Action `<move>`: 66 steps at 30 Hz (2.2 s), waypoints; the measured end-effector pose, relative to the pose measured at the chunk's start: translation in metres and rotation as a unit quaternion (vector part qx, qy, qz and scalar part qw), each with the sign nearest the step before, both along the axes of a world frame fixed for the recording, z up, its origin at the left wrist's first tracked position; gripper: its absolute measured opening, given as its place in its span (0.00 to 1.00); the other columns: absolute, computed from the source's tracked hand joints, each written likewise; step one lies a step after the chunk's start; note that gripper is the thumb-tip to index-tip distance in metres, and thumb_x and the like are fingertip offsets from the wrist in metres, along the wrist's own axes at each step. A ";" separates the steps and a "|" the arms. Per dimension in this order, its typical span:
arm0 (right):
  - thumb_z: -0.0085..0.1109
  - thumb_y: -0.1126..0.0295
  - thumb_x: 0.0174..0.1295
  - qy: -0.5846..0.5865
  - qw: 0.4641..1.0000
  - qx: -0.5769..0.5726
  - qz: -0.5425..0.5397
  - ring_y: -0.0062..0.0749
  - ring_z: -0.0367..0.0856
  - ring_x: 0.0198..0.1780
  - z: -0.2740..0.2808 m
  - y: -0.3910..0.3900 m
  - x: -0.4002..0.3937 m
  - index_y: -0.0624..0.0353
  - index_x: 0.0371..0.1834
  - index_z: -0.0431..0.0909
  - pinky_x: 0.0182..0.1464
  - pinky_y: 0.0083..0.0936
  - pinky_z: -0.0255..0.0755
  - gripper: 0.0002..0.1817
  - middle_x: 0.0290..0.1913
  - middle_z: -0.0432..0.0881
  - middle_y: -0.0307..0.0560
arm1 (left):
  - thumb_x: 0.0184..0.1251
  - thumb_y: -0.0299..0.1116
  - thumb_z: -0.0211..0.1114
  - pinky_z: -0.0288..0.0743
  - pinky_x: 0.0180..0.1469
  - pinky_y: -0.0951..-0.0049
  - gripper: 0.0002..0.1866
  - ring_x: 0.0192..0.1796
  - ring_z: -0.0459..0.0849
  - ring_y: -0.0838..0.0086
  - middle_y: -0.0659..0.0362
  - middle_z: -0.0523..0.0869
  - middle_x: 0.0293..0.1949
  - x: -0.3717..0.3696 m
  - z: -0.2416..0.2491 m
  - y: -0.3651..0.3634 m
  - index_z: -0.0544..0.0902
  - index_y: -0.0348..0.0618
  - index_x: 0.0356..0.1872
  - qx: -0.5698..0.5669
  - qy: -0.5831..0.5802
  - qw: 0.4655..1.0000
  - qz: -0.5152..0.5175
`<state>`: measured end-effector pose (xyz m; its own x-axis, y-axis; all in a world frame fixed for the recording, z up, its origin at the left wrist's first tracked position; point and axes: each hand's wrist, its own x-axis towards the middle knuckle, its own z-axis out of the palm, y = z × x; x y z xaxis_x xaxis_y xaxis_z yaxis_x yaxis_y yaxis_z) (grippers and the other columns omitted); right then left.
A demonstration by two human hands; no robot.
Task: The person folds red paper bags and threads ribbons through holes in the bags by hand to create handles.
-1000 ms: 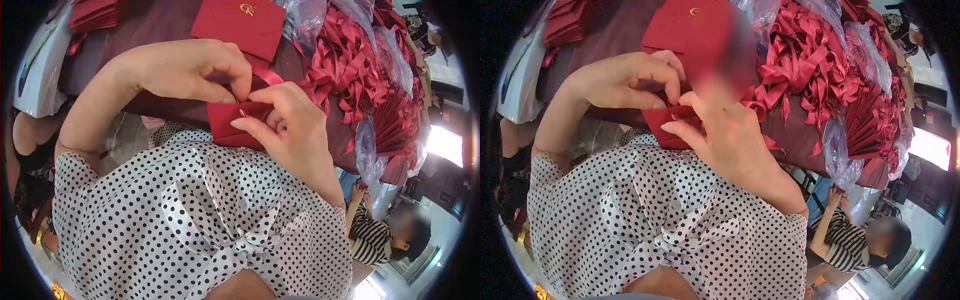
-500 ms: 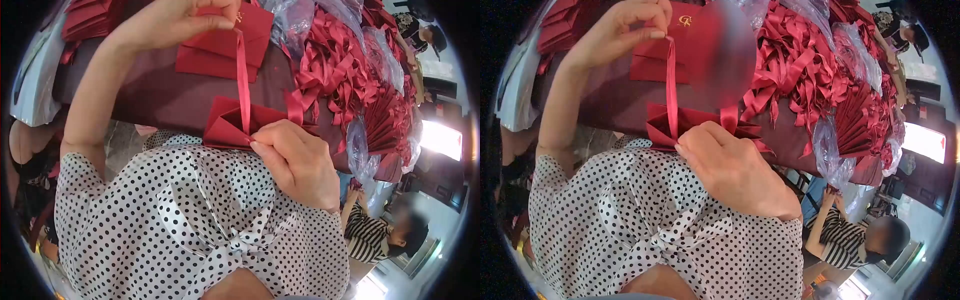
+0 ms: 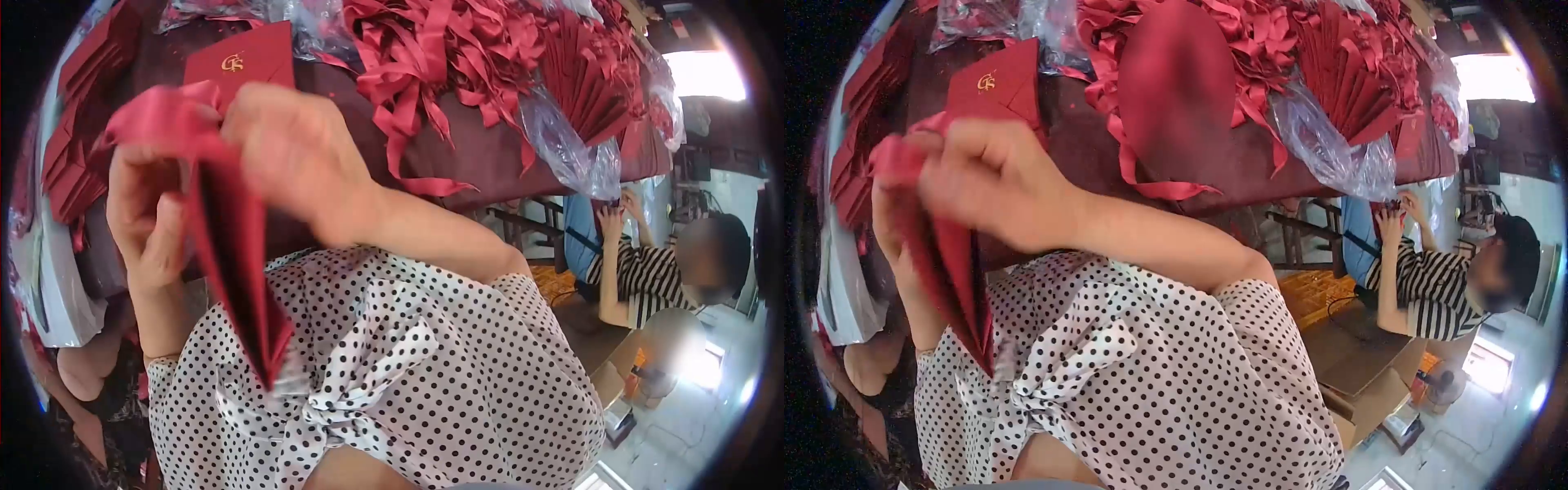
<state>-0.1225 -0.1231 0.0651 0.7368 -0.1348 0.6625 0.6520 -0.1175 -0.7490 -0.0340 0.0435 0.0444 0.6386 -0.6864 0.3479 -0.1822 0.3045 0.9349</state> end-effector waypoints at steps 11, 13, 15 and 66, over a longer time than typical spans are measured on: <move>0.54 0.63 0.69 0.289 0.949 0.064 -0.112 0.20 0.77 0.38 -0.024 -0.041 -0.026 0.60 0.47 0.73 0.41 0.22 0.72 0.12 0.37 0.79 0.37 | 0.64 0.30 0.65 0.66 0.51 0.83 0.15 0.46 0.74 0.84 0.65 0.77 0.41 0.016 0.021 -0.012 0.76 0.35 0.49 0.225 0.013 0.974 0.023; 0.56 0.73 0.66 0.191 0.929 -0.170 -0.269 0.16 0.75 0.30 -0.036 -0.092 -0.050 0.61 0.43 0.78 0.34 0.13 0.71 0.06 0.33 0.79 0.35 | 0.67 0.35 0.64 0.70 0.49 0.83 0.15 0.47 0.78 0.84 0.64 0.81 0.43 0.015 0.012 -0.012 0.77 0.37 0.49 0.184 0.151 0.967 0.092; 0.59 0.79 0.60 0.208 0.912 -0.298 -0.192 0.27 0.78 0.34 -0.025 -0.137 -0.078 0.65 0.38 0.80 0.39 0.22 0.73 0.05 0.33 0.81 0.43 | 0.69 0.38 0.62 0.74 0.48 0.81 0.15 0.43 0.82 0.83 0.62 0.85 0.43 0.041 0.001 -0.004 0.79 0.38 0.49 0.167 0.252 0.953 -0.010; 0.63 0.73 0.53 0.193 0.859 -0.450 -0.151 0.43 0.77 0.30 -0.016 -0.030 -0.009 0.58 0.29 0.74 0.35 0.35 0.69 0.06 0.26 0.78 0.46 | 0.63 0.23 0.64 0.66 0.34 0.83 0.05 0.32 0.70 0.87 0.68 0.76 0.27 0.019 -0.020 -0.027 0.76 0.35 0.30 0.258 -0.025 0.962 -0.083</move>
